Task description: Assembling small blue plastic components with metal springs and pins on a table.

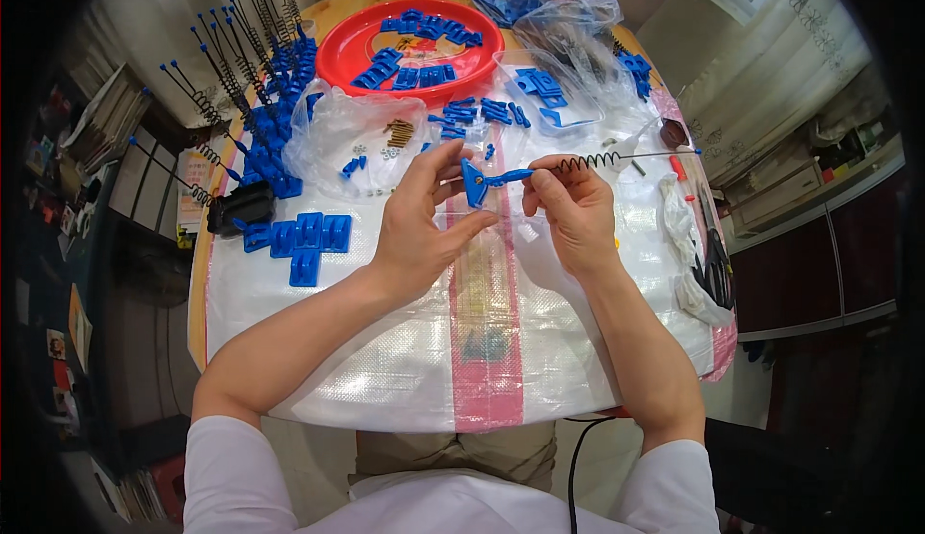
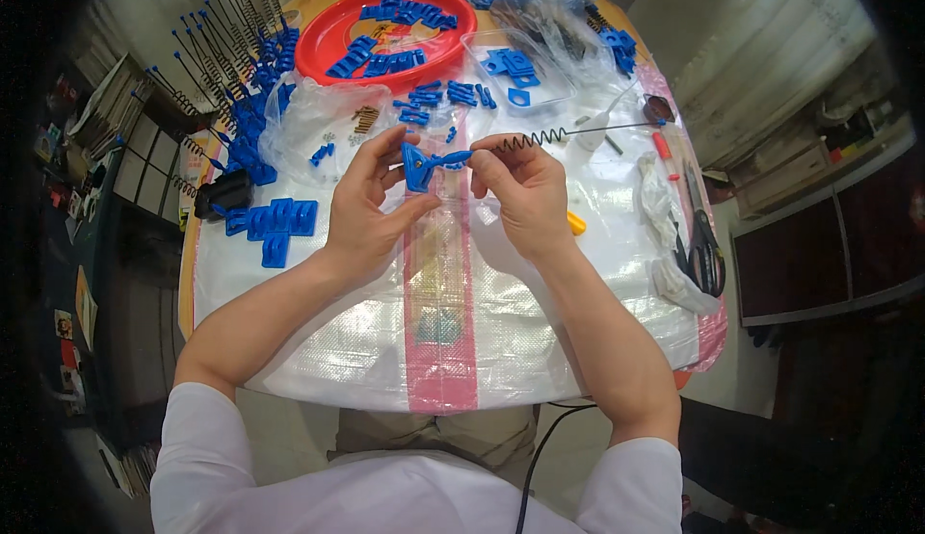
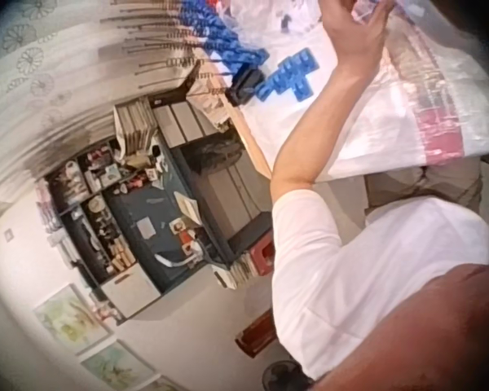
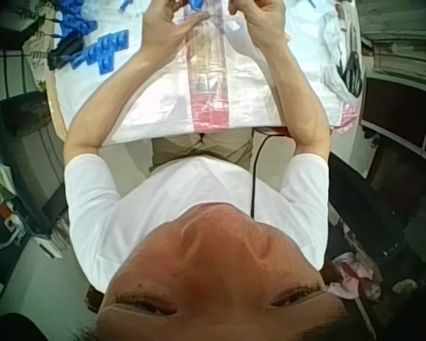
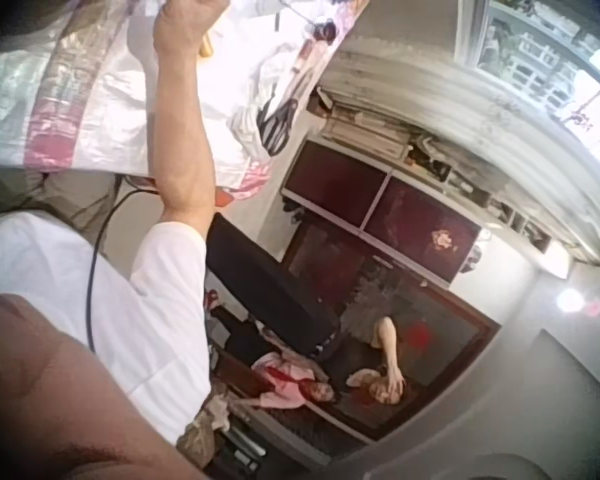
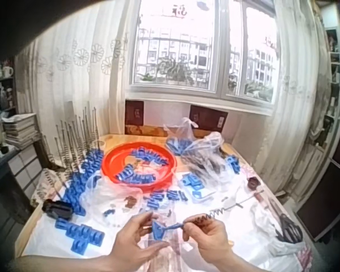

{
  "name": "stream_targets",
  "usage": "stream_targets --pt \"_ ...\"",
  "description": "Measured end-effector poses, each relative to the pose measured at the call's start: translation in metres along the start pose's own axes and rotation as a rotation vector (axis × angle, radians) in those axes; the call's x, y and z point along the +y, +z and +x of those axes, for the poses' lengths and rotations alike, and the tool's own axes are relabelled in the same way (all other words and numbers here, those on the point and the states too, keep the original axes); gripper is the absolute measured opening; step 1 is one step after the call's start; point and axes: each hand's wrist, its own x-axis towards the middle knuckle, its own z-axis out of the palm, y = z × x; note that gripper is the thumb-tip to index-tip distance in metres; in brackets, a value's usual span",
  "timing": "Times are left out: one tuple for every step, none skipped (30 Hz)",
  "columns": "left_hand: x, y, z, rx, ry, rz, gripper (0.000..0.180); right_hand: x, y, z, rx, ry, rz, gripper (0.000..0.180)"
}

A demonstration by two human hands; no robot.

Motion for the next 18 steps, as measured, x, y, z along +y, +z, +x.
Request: stream_targets --pt "-0.002 0.000 0.001 0.012 0.004 -0.056 0.061 0.000 0.000 0.000 -0.005 -0.004 0.024 0.014" --pt "-0.004 -0.001 0.002 -0.007 0.005 -0.067 0.061 0.001 0.000 0.001 -0.010 -0.008 0.048 0.014" --pt "-0.006 -0.003 0.003 -0.027 0.006 -0.077 0.062 0.002 -0.001 0.001 -0.015 -0.011 0.074 0.014" --pt "-0.007 -0.005 0.004 -0.046 0.007 -0.087 0.062 0.002 -0.002 0.001 -0.024 -0.012 0.067 0.014" --pt "-0.007 -0.007 0.004 -0.058 0.026 -0.056 0.062 0.002 -0.004 0.001 -0.032 -0.011 0.059 0.014" --pt "-0.006 -0.008 0.004 -0.070 0.045 -0.025 0.062 0.002 -0.005 0.001 -0.041 -0.012 0.051 0.014" --pt "-0.006 -0.009 0.005 -0.082 0.064 0.006 0.061 0.002 -0.005 0.002 -0.044 -0.010 0.048 0.014" --pt "-0.005 -0.009 0.004 -0.086 0.069 0.004 0.061 0.002 -0.005 0.002 -0.046 -0.008 0.046 0.014" --pt "-0.003 -0.009 0.003 -0.091 0.074 0.000 0.062 0.001 -0.005 0.001 -0.047 -0.007 0.041 0.014" --pt "-0.003 -0.009 0.003 -0.096 0.079 -0.004 0.062 0.001 -0.005 0.001 -0.048 -0.004 0.037 0.014" --pt "-0.004 -0.009 0.003 -0.095 0.081 -0.005 0.063 0.000 -0.004 0.001 -0.048 -0.001 0.032 0.014" --pt "-0.006 -0.010 0.004 -0.095 0.081 -0.002 0.064 0.000 -0.004 0.001 -0.049 0.002 0.032 0.014" --pt "-0.006 -0.010 0.004 -0.095 0.082 0.001 0.065 0.001 -0.005 0.001 -0.049 -0.001 0.034 0.014" --pt "-0.006 -0.010 0.003 -0.091 0.033 -0.041 0.065 0.002 -0.006 0.001 -0.049 -0.003 0.036 0.014" --pt "0.001 -0.008 0.003 -0.087 -0.015 -0.085 0.065 0.002 -0.007 0.001 -0.048 -0.006 0.036 0.014" --pt "0.005 -0.007 0.003 -0.084 -0.063 -0.129 0.066 0.002 -0.008 0.002 -0.054 -0.005 0.025 0.014" --pt "0.001 -0.009 0.003 -0.096 -0.106 -0.165 0.065 0.002 -0.009 0.002 -0.059 -0.004 0.014 0.014" --pt "-0.003 -0.012 0.003 -0.106 -0.150 -0.200 0.064 0.003 -0.010 0.003 -0.066 -0.002 0.005 0.015"
